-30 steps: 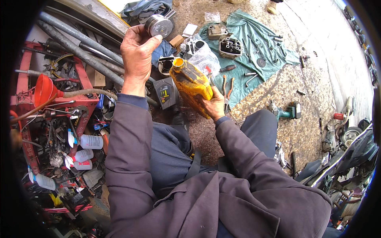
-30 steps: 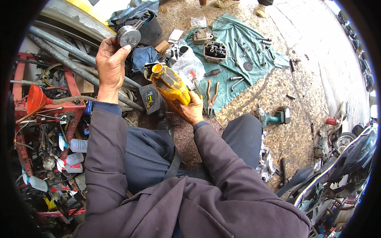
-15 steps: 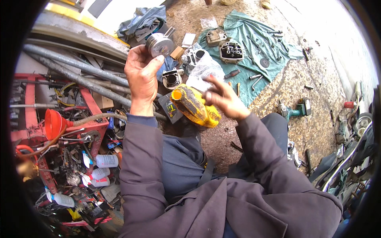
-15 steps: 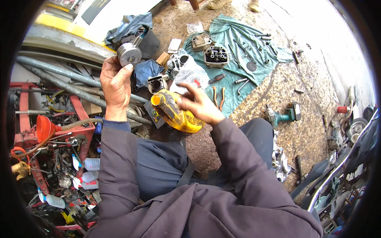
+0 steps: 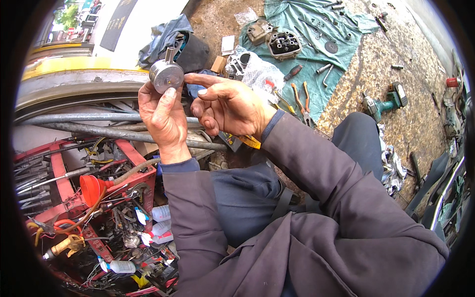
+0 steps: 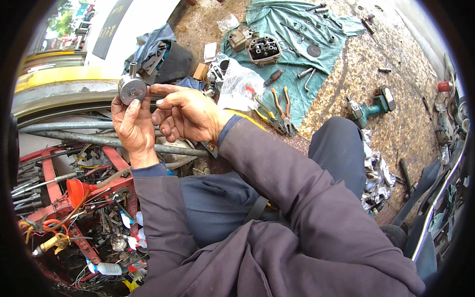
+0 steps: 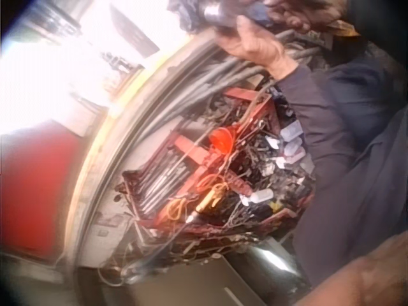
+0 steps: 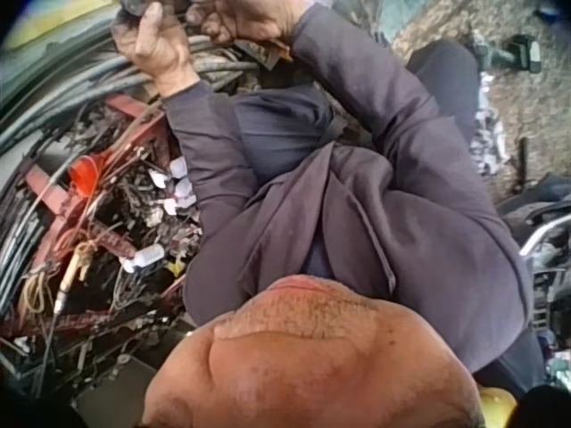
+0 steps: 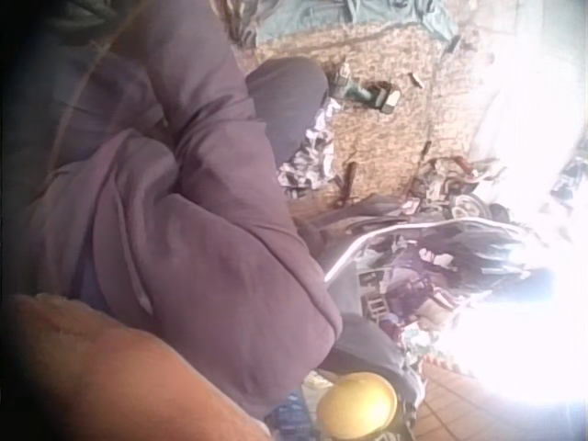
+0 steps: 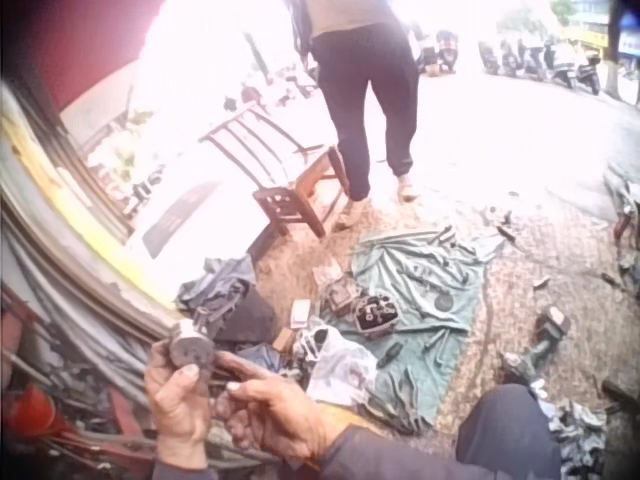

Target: The person lubricates a piston with oil from a yellow container, then installs it into the motorcycle engine. They wipe the engine area with a cloth and use a screwdriver to adjust components before placing a gasket into position.

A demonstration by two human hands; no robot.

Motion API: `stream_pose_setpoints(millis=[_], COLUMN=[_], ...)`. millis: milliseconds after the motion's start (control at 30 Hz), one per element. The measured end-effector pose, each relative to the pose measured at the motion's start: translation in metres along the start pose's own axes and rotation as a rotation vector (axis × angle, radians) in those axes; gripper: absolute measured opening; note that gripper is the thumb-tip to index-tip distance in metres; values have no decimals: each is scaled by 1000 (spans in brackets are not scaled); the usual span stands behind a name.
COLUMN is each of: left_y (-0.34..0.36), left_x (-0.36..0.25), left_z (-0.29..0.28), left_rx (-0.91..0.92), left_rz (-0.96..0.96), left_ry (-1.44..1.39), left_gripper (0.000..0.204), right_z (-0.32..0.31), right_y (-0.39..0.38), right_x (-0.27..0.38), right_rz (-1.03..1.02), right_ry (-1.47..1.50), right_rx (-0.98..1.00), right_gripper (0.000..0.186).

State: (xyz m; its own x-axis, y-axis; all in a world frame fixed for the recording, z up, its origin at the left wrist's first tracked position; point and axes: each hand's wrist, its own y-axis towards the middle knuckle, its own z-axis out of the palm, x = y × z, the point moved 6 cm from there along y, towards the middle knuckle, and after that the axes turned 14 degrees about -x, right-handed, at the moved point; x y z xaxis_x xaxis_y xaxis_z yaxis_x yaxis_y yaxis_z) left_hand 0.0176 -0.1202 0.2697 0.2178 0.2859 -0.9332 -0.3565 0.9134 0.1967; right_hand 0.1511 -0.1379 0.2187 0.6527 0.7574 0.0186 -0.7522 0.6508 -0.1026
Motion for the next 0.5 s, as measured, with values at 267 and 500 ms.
stream_pose_setpoints(millis=[267,500], left_y=[4,24], left_x=[4,40], left_z=[2,19], left_rx=[-2,16], left_rz=[52,-2], left_ry=[85,107], left_gripper=[36,33], right_z=[-9,-27], right_y=[-1,8], right_x=[5,36], right_rz=[-41,-87], right_ry=[-82,-129], right_rx=[-16,-104], right_gripper=[66,54])
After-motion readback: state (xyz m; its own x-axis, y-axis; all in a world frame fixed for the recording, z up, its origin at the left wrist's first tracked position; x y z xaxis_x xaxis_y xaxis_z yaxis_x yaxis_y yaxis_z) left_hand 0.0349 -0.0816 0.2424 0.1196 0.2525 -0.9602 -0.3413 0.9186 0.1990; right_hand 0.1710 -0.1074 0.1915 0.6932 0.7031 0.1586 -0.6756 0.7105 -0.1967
